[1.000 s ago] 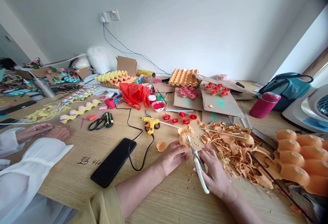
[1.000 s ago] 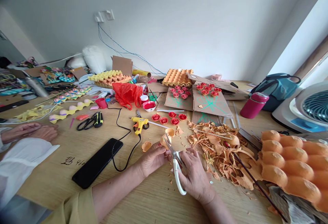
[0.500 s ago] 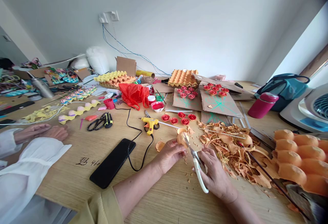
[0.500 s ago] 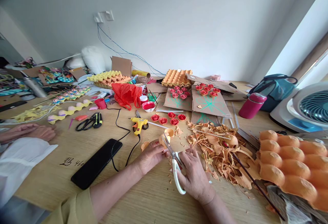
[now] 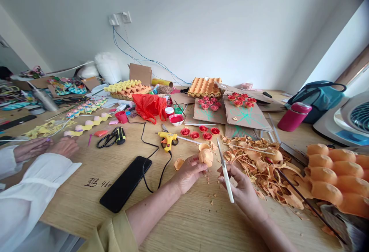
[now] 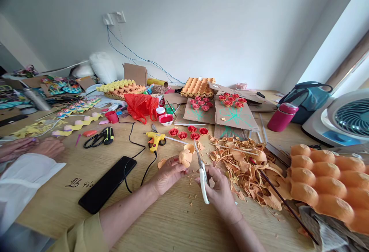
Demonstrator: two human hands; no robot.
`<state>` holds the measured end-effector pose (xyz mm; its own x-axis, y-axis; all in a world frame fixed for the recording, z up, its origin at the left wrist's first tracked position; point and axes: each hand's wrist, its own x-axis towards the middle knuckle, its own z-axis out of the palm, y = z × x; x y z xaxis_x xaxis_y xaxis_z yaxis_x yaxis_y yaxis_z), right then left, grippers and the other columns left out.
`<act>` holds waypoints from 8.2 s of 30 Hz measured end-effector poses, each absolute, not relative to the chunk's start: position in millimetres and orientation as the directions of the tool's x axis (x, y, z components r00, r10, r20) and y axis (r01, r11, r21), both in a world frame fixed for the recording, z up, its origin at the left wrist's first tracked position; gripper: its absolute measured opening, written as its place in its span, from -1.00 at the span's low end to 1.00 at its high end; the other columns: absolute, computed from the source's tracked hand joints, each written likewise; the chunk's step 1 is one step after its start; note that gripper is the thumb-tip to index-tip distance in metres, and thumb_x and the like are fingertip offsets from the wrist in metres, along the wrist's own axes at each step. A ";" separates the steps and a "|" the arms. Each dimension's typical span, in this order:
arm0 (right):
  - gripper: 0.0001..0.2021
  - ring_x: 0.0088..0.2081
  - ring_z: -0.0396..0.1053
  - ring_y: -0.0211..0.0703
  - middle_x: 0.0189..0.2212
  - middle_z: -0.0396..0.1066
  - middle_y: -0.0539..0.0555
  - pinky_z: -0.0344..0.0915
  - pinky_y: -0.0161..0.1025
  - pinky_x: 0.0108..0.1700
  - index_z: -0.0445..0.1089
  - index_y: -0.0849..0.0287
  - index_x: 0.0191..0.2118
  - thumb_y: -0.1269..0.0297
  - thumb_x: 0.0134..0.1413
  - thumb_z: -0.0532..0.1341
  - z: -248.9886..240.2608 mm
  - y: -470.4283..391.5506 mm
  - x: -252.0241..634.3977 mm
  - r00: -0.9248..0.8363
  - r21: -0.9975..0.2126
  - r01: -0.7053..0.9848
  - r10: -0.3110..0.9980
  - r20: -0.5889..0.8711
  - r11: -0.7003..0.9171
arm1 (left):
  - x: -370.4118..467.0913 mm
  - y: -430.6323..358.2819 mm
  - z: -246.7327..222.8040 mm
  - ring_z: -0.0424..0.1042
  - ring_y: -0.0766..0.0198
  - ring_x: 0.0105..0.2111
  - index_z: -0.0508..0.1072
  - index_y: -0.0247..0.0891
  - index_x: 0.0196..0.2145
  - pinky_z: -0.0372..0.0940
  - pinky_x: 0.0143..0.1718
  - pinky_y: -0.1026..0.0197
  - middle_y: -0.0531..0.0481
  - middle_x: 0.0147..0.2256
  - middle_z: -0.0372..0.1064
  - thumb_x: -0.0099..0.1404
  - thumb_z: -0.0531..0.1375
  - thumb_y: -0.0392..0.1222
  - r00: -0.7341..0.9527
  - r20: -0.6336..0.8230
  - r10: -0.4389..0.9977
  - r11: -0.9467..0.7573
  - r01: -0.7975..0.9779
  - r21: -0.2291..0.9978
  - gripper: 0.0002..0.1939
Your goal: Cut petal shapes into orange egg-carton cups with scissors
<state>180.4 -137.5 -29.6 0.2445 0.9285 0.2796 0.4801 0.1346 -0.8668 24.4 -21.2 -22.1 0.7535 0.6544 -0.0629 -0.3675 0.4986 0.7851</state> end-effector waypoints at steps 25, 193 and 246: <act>-0.66 -0.43 0.20 -0.24 -0.45 0.29 -0.05 0.15 -0.31 -0.40 0.34 0.13 -0.27 -0.04 0.09 0.33 -25.3 -138.0 187.9 0.172 -0.993 0.075 0.979 0.107 0.095 | 21.5 -21.2 -24.7 0.21 0.33 -0.41 0.38 -0.30 -0.50 0.09 -0.26 0.22 0.08 -0.48 0.28 -0.02 0.45 -0.12 0.839 -0.064 0.540 0.377 -0.173 0.910 -0.67; -0.82 -0.28 0.42 -0.10 -0.31 0.46 0.05 0.37 -0.19 -0.20 0.40 0.09 -0.22 0.11 0.18 0.26 -19.1 -142.3 187.3 0.280 -0.816 0.544 0.874 0.397 0.196 | 10.7 -15.7 -1.8 0.38 0.22 -0.27 0.52 -0.20 -0.21 0.22 -0.09 0.15 0.04 -0.37 0.43 0.10 0.36 -0.17 0.774 0.213 0.597 -0.424 0.078 0.902 -0.73; -0.76 -0.29 0.24 -0.10 -0.34 0.30 0.02 0.20 -0.18 -0.24 0.24 0.12 -0.29 0.06 0.27 0.11 -25.5 -143.8 178.6 0.181 -0.867 0.489 0.960 0.212 0.099 | 21.4 -25.0 -23.0 0.38 0.43 -0.39 0.37 -0.15 0.08 0.26 -0.30 0.32 0.07 -0.24 0.41 0.04 0.43 -0.32 0.737 -0.023 0.676 0.519 -0.453 0.725 -0.36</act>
<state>178.6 -143.8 -25.5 0.1811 0.9604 0.2116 0.4888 0.0988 -0.8668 21.4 -25.0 -23.0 0.7370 0.6755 -0.0232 -0.4527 0.5187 0.7253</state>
